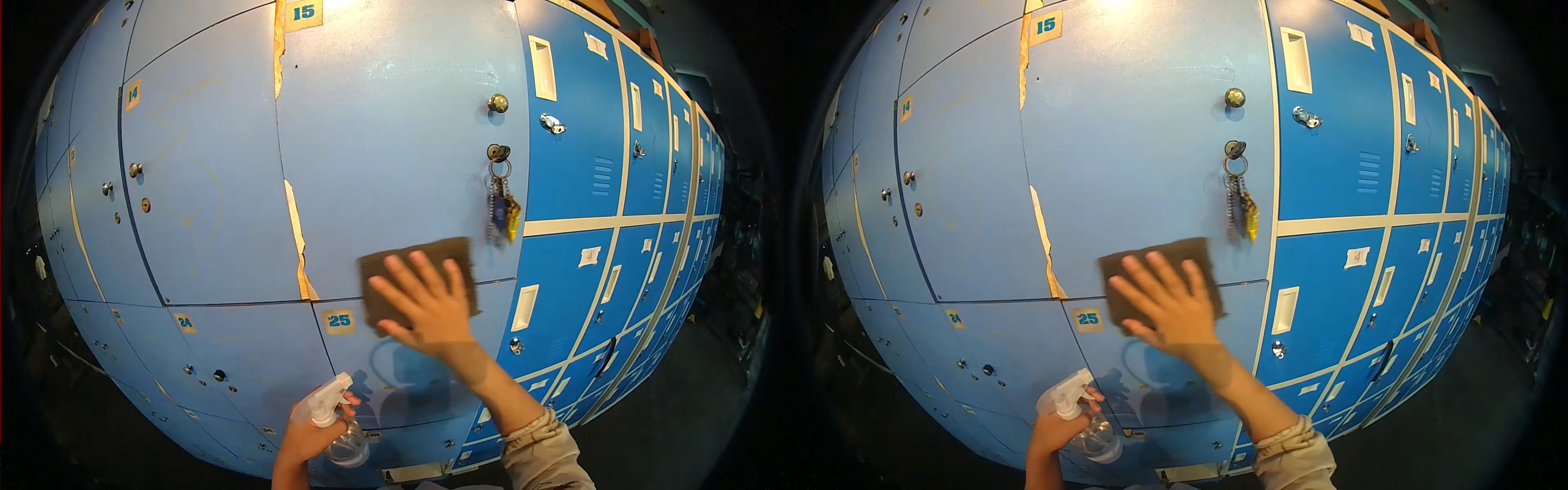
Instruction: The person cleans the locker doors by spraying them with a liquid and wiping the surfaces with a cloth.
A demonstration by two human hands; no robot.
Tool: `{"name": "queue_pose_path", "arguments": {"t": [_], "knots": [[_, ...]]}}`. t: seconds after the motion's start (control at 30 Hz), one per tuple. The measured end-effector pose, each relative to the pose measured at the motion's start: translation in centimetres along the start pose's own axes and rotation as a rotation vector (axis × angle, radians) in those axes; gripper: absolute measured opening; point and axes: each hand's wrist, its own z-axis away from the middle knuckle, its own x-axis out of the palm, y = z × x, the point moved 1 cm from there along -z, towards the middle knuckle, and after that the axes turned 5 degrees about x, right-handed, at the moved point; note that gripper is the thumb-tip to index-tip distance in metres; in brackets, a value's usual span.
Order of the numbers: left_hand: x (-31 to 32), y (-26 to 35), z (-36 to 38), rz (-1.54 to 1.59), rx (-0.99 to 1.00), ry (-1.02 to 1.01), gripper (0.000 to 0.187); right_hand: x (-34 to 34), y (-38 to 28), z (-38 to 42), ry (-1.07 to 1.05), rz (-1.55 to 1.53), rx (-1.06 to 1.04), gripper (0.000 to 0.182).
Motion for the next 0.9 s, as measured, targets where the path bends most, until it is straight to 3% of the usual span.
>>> {"name": "queue_pose_path", "arguments": {"t": [0.23, 0.4, 0.5, 0.6, 0.7, 0.9], "knots": [[-0.2, -0.3, 0.5, 0.053, 0.011, -0.004, 0.054, -4.2, 6.6, 2.2, 0.029, 0.103, 0.149, 0.075], [-1.3, 0.2, 0.9, 0.004, -0.019, 0.016, 0.057, -3.1, 8.8, 2.2, -0.004, 0.216, -0.041, 0.059], [-1.9, 0.1, 1.1, 0.014, -0.029, 0.042, 0.057, -2.5, 6.9, 0.7, -0.015, 0.291, -0.101, 0.059], [-2.3, 0.0, 1.3, 0.039, -0.026, 0.061, 0.058, -0.6, 2.3, -1.5, 0.000, 0.076, -0.156, 0.067], [-2.7, -0.4, 1.4, 0.040, -0.016, 0.066, 0.058, 1.0, -3.1, -4.6, 0.002, -0.046, -0.223, 0.090], [-2.1, 0.3, 1.3, 0.014, -0.025, 0.088, 0.041, 2.2, -7.2, -7.3, 0.119, -0.124, -0.207, 0.062]]}}
